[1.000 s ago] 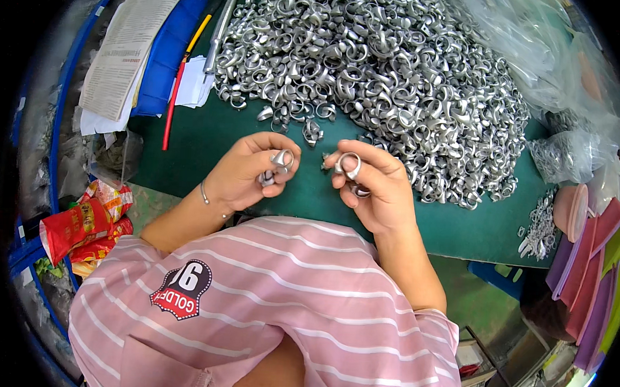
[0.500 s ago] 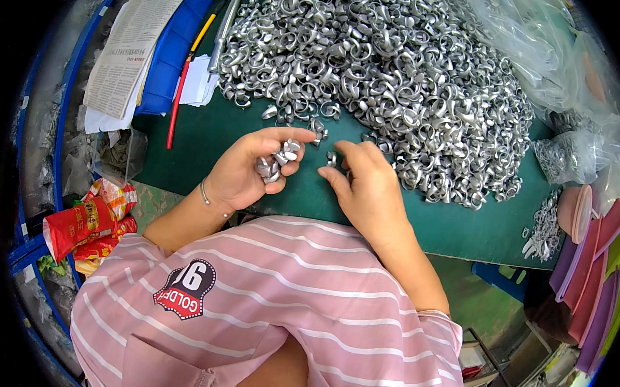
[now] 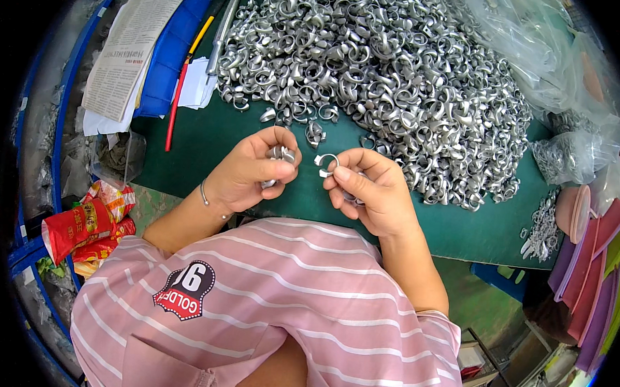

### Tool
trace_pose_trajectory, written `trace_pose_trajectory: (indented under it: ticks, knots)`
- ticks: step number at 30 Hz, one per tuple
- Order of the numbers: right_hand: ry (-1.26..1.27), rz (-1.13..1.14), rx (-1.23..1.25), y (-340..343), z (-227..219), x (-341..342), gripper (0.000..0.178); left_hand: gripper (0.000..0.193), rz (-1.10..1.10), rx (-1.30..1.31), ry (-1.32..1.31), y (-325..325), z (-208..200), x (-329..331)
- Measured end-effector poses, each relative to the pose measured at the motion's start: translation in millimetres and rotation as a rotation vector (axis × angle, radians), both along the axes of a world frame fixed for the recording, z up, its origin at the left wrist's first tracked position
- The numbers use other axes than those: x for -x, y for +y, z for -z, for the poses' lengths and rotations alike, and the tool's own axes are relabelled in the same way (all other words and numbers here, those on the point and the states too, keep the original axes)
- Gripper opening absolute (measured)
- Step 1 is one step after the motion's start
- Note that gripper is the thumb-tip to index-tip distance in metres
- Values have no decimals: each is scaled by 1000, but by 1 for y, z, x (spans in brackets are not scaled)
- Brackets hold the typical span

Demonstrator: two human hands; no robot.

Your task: The person sits at a green workbench and assembles small, silver-colored metal rings by hand. They pick up individual rings from a large pile, fit them together, and place the assembled pieces back onto the table. The process is repetitive and involves handling the metal components directly without tools.

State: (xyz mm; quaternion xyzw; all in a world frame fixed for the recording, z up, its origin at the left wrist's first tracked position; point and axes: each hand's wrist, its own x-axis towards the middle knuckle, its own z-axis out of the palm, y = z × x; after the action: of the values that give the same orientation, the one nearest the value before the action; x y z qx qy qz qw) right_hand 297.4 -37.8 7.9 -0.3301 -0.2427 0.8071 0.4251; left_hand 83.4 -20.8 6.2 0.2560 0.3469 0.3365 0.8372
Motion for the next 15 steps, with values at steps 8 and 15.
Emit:
trace_pose_trajectory:
  ticks: [8,15]
  knots:
    - [224,36,-5,-3,5,-1,14,20,-34,-17,19,1,-5,-3]
    - [-65,130,-111,-7,2,8,7,27,4,24,-8,1,-6,-1]
